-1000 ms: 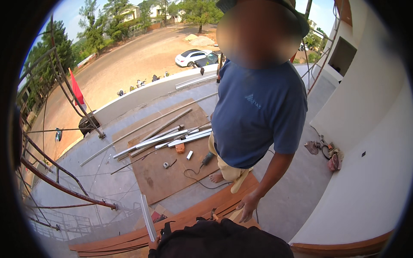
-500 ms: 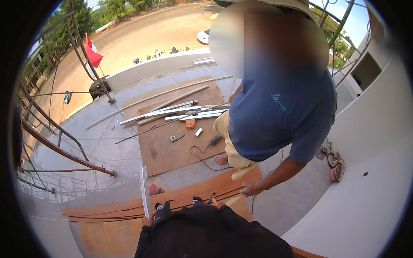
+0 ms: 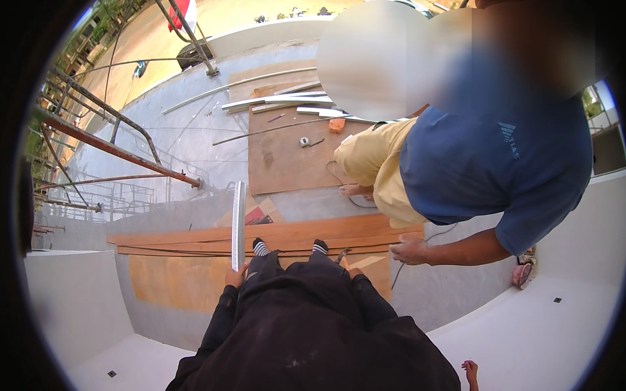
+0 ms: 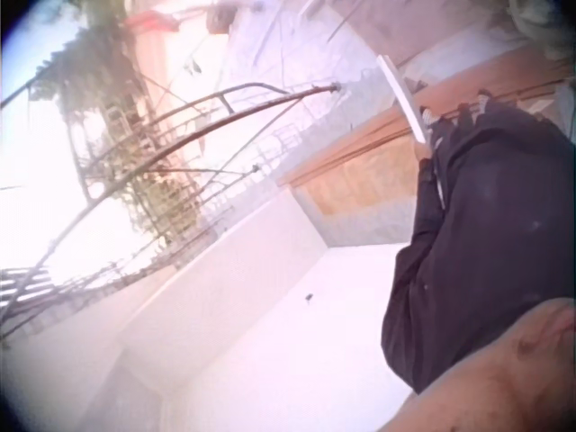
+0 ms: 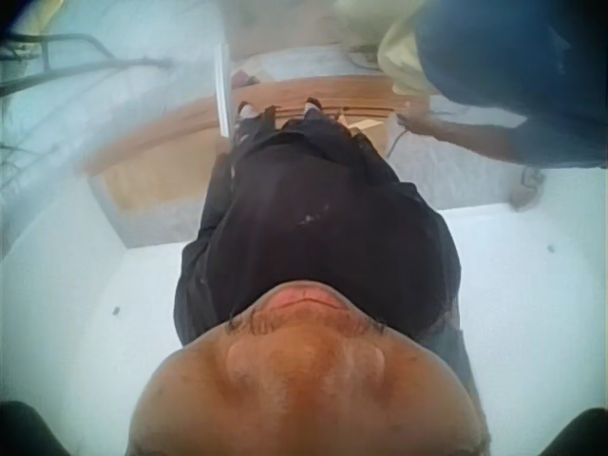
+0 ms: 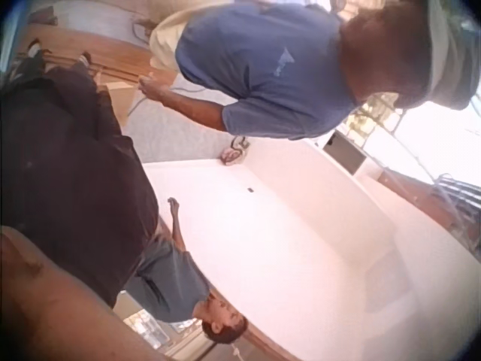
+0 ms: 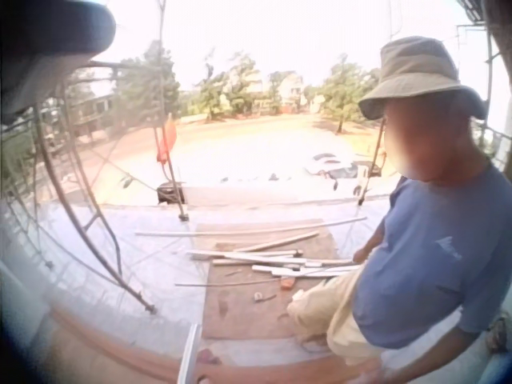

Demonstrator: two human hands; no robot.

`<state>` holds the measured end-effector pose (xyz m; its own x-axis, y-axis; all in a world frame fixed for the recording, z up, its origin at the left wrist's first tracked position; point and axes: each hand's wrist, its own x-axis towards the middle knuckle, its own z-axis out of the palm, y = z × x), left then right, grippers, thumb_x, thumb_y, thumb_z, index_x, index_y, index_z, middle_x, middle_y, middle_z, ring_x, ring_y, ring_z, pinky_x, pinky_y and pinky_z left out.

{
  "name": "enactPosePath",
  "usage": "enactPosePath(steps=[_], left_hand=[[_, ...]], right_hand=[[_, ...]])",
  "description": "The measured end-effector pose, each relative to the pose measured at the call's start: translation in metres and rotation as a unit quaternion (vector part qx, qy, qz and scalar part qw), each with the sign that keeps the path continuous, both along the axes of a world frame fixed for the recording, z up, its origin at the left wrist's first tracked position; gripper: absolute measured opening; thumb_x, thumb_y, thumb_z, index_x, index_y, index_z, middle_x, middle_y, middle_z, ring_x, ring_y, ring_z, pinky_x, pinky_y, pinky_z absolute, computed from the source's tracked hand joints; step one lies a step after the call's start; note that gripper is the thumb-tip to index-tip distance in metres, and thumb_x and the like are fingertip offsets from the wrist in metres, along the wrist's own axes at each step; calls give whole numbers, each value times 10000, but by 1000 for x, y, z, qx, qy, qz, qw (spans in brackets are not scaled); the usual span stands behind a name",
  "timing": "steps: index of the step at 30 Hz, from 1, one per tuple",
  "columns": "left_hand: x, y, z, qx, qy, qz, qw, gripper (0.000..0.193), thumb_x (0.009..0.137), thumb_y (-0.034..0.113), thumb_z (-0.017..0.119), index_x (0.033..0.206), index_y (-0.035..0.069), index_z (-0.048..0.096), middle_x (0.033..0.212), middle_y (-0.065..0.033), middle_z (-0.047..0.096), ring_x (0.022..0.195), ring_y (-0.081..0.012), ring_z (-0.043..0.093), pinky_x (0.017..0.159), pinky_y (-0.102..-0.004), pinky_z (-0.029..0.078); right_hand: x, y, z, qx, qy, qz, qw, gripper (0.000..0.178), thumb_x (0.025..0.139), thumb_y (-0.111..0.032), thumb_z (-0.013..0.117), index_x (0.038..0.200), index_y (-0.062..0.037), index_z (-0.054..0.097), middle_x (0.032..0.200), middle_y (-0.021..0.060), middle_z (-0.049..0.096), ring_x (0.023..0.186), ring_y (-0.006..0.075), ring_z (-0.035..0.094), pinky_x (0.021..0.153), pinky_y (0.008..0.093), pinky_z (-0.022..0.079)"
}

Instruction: The person uses a tape measure to measure metal frame pieces, marks them with a purple pencil, and then uses a hammer to knock a small metal connector into the end of one frame piece.

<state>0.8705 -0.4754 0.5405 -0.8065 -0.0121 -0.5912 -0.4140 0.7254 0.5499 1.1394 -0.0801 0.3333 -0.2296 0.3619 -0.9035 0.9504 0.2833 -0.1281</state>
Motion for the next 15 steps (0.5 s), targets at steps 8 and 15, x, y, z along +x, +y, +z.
enactPosePath(steps=[8,15], left_hand=[[9,-10,12,-41,-8,24,999,669,742,584,734,989,-36,689,915,-219,706,871,-342,693,783,-405,517],[7,-50,3,-81,1,69,994,688,730,602,728,962,-44,682,908,-231,702,870,-362,688,774,-425,517]], right_hand=[[-30,-6,51,7,-22,-16,1000,559,787,-456,686,1032,46,682,1029,259,677,1001,369,666,790,432,521],[-76,-32,79,-15,-44,-25,999,509,788,-379,682,1062,51,681,1014,225,699,952,328,692,777,410,530]])
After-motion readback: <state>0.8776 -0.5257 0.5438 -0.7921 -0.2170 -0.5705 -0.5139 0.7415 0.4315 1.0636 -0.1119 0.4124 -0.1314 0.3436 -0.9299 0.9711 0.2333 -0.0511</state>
